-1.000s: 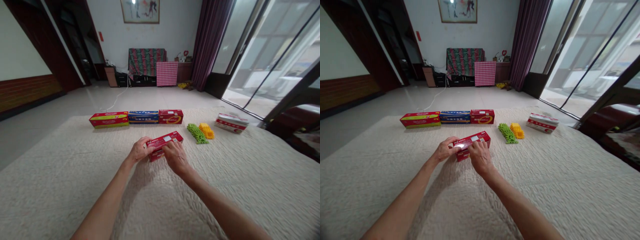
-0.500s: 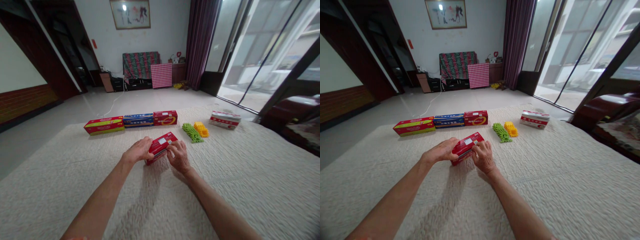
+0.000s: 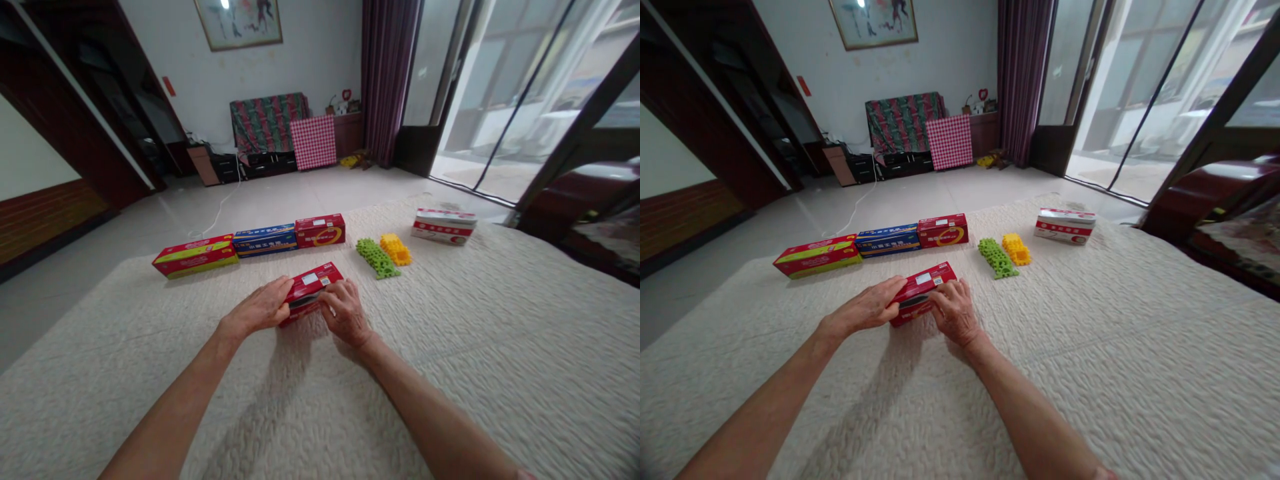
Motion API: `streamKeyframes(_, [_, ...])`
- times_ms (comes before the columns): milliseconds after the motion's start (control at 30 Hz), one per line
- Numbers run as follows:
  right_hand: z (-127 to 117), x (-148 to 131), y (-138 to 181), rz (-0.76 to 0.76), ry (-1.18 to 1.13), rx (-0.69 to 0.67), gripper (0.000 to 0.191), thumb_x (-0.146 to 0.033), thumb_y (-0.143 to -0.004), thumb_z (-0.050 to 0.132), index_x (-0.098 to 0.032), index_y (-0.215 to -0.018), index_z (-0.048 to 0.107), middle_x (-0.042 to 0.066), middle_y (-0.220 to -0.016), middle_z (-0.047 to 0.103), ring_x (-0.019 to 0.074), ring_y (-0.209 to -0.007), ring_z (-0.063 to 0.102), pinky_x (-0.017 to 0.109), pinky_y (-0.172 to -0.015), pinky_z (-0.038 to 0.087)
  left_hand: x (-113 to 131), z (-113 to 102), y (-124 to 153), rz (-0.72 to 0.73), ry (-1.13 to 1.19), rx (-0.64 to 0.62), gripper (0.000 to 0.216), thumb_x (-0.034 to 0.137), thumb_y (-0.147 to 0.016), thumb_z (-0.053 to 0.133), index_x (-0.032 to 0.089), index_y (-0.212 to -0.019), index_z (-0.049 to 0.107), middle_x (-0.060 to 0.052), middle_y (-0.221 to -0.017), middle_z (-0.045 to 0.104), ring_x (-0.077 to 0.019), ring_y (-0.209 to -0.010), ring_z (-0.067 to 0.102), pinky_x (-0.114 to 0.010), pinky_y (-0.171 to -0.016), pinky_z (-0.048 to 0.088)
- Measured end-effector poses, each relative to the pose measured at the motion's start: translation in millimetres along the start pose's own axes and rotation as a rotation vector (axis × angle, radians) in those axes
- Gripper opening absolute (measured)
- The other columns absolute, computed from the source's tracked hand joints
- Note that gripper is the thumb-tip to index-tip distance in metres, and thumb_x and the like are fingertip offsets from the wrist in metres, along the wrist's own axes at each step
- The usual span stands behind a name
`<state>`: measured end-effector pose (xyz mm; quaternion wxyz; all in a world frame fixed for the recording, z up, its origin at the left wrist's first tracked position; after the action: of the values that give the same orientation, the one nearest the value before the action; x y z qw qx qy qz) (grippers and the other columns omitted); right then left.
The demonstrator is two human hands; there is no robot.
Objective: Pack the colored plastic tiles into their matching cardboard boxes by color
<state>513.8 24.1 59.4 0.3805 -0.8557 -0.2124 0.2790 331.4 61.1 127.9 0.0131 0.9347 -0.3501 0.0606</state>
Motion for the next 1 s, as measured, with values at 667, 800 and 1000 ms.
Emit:
streamKeyframes(667, [0, -2, -4, -0.033, -0.055, 0.031, 0.011, -0.014, -0.089, 0.058, -0.021, -0.085, 0.065, 0.004, -0.087, 0.069, 0.0212, -0.090, 0.053, 0.038, -0.087, 0.042, -31, 4, -3, 0.106, 0.143, 0.323, 0.045, 0.033, -0.095, 0.042, 0.013, -0.130, 0.061, -0.013, -0.128, 0.069, -0.0229, -0.117, 0.066, -0.035, -0.103, 0.052])
streamKeyframes(800, [-3, -6, -1, -0.033, -0.005, 0.011, 0.010, -0.013, -0.086, 0.060, -0.022, -0.085, 0.065, 0.003, -0.087, 0.069, 0.0212, -0.089, 0.054, 0.038, -0.085, 0.039, -48, -4, -2, -0.046, 0.348, 0.429, 0.043, 0.045, -0.093, 0.047, 0.016, -0.115, 0.071, -0.010, -0.107, 0.077, -0.0220, -0.096, 0.073, -0.029, -0.085, 0.057])
streamKeyframes(1000, [-16, -9, -17, -0.022, 0.028, -0.078, 0.011, -0.017, -0.090, 0.057, -0.020, -0.085, 0.066, 0.004, -0.083, 0.069, 0.0196, -0.082, 0.058, 0.036, -0.078, 0.040, -73, -6, -9, -0.183, 0.523, 0.617, 0.047, 0.053, -0.088, 0.054, 0.015, -0.109, 0.072, -0.008, -0.096, 0.078, -0.0190, -0.081, 0.072, -0.024, -0.070, 0.054])
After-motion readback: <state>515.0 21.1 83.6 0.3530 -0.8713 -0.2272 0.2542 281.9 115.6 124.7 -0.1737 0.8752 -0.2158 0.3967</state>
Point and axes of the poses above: each hand's wrist, its own y-axis away from the middle knuckle, its own z-axis out of the palm, x = y × z, the point moved 4 cm from there along -y, towards the middle knuckle
